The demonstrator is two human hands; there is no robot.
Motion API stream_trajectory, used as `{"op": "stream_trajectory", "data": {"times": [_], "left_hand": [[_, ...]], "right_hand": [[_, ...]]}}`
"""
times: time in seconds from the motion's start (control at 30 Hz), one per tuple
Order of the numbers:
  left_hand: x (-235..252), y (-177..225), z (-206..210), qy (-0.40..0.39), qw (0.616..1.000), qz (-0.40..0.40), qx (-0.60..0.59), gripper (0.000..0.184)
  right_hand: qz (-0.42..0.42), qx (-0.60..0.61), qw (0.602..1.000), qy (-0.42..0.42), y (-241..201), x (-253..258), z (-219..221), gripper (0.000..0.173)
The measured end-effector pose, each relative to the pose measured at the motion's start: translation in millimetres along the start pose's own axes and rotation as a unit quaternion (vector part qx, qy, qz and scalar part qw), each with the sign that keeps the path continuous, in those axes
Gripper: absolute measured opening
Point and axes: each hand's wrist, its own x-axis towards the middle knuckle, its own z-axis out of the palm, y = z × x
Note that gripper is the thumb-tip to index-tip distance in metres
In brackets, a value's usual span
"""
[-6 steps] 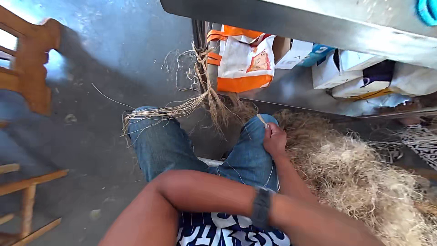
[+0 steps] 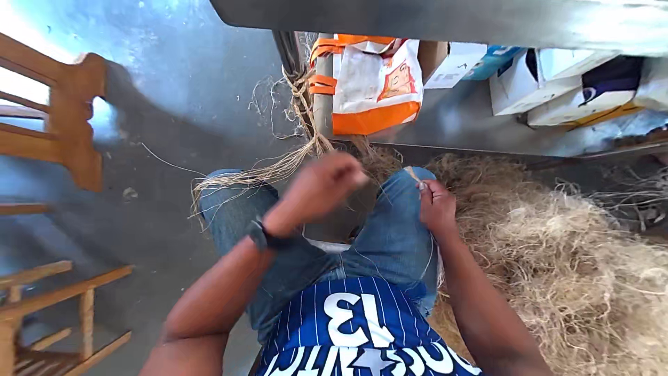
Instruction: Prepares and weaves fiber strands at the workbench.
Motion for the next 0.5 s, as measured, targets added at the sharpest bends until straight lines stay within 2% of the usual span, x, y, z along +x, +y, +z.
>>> {"op": "stream_trajectory", "data": {"times": [0.07,0.13,0.23,0.33,0.5], "left_hand": [[8,-50,-41,0.031,0.985,-0.143,0.088,0.038],[16,-81,-63,0.03,0.971,-0.212,0.105,0.047],[37,-101,-65,0.005,0.975,-0.213,0.058,0.048],[51,-120,-53,0.001,0.984,-0.179,-0.007,0.045],[50,-134,-40,-0.029,0.981,-0.176,-0.082,0.039]], "right_hand": [[-0.023,0.058,0.998,-0.03,-16,-4,-7,0.032],[-0.077,0.124,0.987,-0.063,-42,-8,-5,0.028],[-0.12,0.238,0.956,-0.119,-81,3,13,0.025],[-0.082,0.356,0.913,-0.18,-114,27,33,0.029],[-0.044,0.392,0.872,-0.292,-141,82,70,0.031]]}}
